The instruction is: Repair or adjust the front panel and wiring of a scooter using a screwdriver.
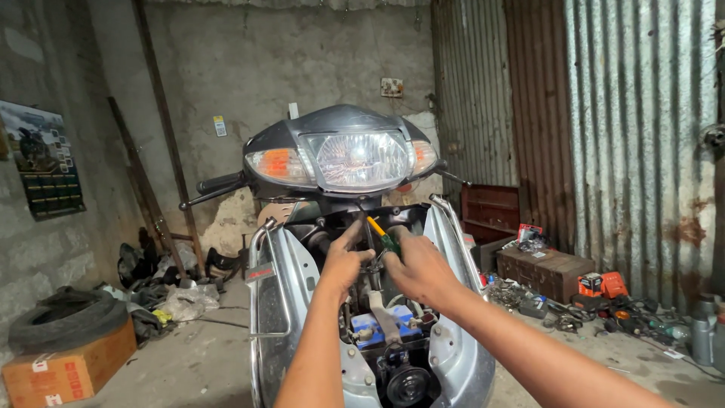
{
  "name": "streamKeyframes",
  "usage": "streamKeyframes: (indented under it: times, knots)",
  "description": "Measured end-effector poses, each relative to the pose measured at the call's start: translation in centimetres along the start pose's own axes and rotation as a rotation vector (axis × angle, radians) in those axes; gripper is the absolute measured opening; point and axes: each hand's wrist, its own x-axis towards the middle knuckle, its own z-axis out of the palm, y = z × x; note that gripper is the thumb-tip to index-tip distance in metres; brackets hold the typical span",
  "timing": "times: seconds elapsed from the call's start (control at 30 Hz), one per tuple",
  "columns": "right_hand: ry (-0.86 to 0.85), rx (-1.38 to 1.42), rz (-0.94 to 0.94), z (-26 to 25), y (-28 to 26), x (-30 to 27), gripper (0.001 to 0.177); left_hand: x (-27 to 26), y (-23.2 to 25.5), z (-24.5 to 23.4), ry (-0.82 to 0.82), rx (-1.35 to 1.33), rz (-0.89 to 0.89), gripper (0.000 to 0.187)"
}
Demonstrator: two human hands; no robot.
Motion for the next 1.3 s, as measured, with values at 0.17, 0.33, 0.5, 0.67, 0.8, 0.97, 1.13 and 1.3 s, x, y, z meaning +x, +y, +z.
streamKeyframes:
  times: [0.17,0.33,0.5,0.67,0.8,0.97,1.13,1.3]
  knots:
    - [0.017,0.082,0.047,0.6,0.6,0.5,0.043,0.0,0.0,0.0,-0.008,0.038,0.001,0.081]
    - [0.051,0.152,0.05,1.0,0.8,0.8,0.045,-0.3,0.3,0.0,-0.012,0.051,0.002,0.081]
    - [0.077,0.216,0.059,1.3,0.9,1.2,0.046,-0.2,0.4,0.0,-0.016,0.06,0.0,0.084]
    - [0.037,0.245,0.041,0.4,0.0,1.0,0.051,-0.2,0.5,0.0,-0.025,0.043,-0.014,0.084]
    - [0.009,0.294,-0.027,0.3,0.7,1.5,0.043,-0.7,1.2,0.2,-0.032,0.036,-0.019,0.085]
    - [-0.051,0.359,0.013,0.0,1.5,2.1,0.04,-0.7,1.2,0.1,-0.031,0.049,0.002,0.085]
    - [-0.079,0.312,0.048,-0.5,1.3,2.4,0.041,-1.0,1.8,0.3,-0.034,0.046,-0.001,0.086]
    - [-0.033,0.197,-0.067,-1.0,1.2,2.5,0.041,-0.8,1.5,0.2,-0.029,0.044,-0.001,0.086]
